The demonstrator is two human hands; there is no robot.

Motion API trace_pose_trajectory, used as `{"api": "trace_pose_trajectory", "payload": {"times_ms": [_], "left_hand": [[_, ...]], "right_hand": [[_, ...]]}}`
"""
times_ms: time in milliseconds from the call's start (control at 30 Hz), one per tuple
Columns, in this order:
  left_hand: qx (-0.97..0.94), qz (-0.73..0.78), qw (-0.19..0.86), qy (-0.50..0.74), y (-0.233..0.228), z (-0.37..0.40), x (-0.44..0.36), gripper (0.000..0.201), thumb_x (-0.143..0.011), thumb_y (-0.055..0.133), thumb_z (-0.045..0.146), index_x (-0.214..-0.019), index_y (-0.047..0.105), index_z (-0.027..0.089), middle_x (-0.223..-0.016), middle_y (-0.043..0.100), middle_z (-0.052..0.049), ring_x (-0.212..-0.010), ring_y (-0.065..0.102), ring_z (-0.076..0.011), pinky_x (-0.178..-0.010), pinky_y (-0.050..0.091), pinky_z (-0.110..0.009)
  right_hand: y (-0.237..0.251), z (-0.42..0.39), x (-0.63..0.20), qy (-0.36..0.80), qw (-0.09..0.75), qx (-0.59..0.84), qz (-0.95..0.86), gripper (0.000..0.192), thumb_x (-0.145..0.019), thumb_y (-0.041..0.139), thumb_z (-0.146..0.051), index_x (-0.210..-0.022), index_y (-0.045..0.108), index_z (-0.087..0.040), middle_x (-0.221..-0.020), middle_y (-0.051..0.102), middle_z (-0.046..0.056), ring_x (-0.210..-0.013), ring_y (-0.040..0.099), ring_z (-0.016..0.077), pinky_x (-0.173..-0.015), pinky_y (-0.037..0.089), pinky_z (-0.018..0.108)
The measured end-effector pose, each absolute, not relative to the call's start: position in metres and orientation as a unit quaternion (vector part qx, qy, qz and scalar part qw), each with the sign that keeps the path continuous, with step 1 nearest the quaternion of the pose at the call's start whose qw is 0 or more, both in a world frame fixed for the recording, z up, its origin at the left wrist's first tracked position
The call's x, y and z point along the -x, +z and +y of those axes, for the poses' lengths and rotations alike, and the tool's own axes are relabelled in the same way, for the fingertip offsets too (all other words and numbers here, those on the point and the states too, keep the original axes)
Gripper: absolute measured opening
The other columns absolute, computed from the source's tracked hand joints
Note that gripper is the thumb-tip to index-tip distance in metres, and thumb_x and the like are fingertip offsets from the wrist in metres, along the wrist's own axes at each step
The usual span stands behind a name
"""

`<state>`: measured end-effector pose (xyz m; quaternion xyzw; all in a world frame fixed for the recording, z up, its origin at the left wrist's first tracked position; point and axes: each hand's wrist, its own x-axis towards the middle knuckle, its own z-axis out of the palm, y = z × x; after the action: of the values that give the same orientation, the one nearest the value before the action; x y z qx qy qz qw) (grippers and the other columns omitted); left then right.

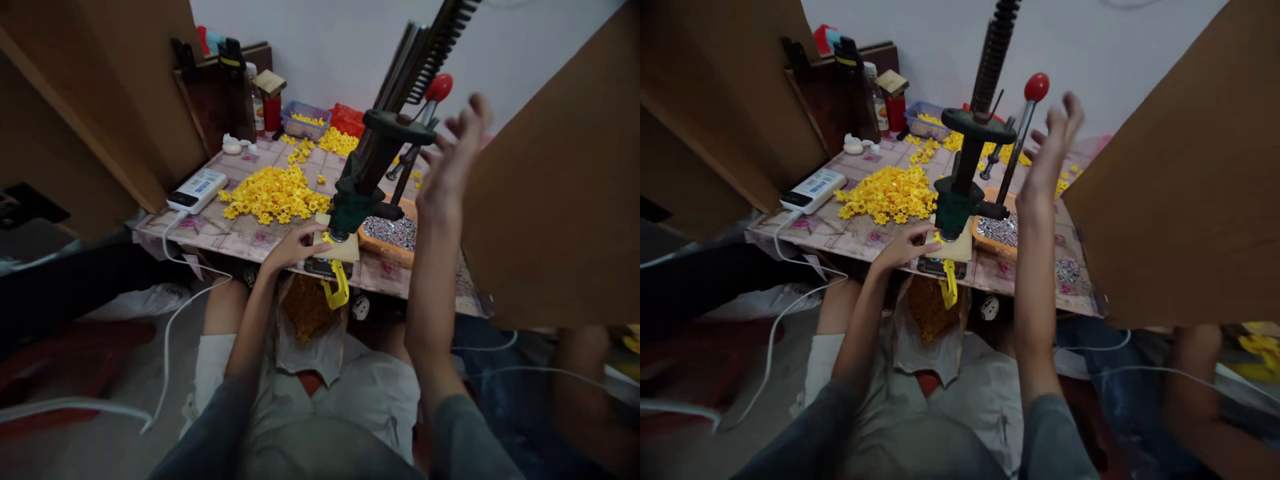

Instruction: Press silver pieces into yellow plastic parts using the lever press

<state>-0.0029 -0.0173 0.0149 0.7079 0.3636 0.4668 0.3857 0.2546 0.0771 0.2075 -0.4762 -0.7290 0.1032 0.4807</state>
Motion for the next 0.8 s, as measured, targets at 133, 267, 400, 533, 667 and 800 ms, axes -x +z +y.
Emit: {"api": "trace_pose_trajectory", "payload": {"times_ms": [133,267,400,533,667,800], "left_hand": [[-0.667,0.391,0.351,0.529,0.014,-0.016,0.002,0.06,-0.093,0.077,0.064,-0.137,0.07,0.024,-0.127,0.069,-0.011,-0.09,0.064,-0.0175,-0.082,0.056,-0.031],[-0.574,0.545,0.208,0.574,0.014,-0.017,0.012,0.041,-0.106,0.06,0.051,-0.134,0.066,0.021,-0.136,0.06,-0.016,-0.112,0.065,-0.025,-0.102,0.055,-0.04],[-0.56,0.657,0.099,0.495,0.012,-0.019,0.031,0.036,-0.1,0.067,0.036,-0.13,0.065,0.018,-0.135,0.058,-0.021,-0.133,0.055,-0.0404,-0.118,0.043,-0.057],[-0.576,0.684,0.086,0.439,0.007,-0.022,0.037,0.032,-0.096,0.067,0.032,-0.124,0.065,0.016,-0.134,0.058,-0.025,-0.135,0.052,-0.0468,-0.118,0.04,-0.064],[-0.564,0.699,0.065,0.435,0.007,-0.025,0.031,0.042,-0.098,0.064,0.032,-0.134,0.059,0.012,-0.141,0.055,-0.028,-0.139,0.051,-0.0466,-0.12,0.041,-0.064],[-0.55,0.748,0.046,0.369,0.013,-0.026,0.024,0.05,-0.101,0.057,0.033,-0.143,0.052,0.005,-0.15,0.049,-0.034,-0.144,0.049,-0.0482,-0.12,0.041,-0.064]], "right_hand": [[0.251,0.123,-0.245,0.283,0.59,0.543,-0.526,0.105,-0.102,-0.02,-0.076,-0.161,0.042,-0.015,-0.111,0.068,0.015,-0.104,0.077,0.0293,-0.08,0.063,0.042],[0.212,0.006,-0.228,0.098,0.605,0.484,-0.624,0.098,-0.102,-0.008,-0.084,-0.156,0.054,-0.03,-0.099,0.066,0.011,-0.091,0.076,0.0268,-0.071,0.06,0.038],[0.179,-0.076,-0.218,0.044,0.625,0.461,-0.629,0.102,-0.102,-0.004,-0.084,-0.144,0.067,-0.024,-0.09,0.065,0.016,-0.097,0.074,0.0361,-0.079,0.061,0.051],[0.183,-0.036,-0.232,0.123,0.623,0.452,-0.627,0.097,-0.104,-0.012,-0.073,-0.146,0.062,-0.025,-0.115,0.072,0.016,-0.111,0.069,0.0285,-0.094,0.058,0.046],[0.148,-0.002,-0.266,0.287,0.632,0.525,-0.492,0.062,-0.107,0.024,-0.073,-0.096,0.065,-0.028,-0.07,0.055,0.005,-0.074,0.059,0.0221,-0.065,0.05,0.034],[0.097,-0.016,-0.286,0.467,0.719,0.389,-0.337,0.054,-0.105,0.051,-0.044,-0.063,0.024,-0.025,-0.052,0.017,-0.006,-0.047,0.017,0.0138,-0.046,0.027,0.028]]}}
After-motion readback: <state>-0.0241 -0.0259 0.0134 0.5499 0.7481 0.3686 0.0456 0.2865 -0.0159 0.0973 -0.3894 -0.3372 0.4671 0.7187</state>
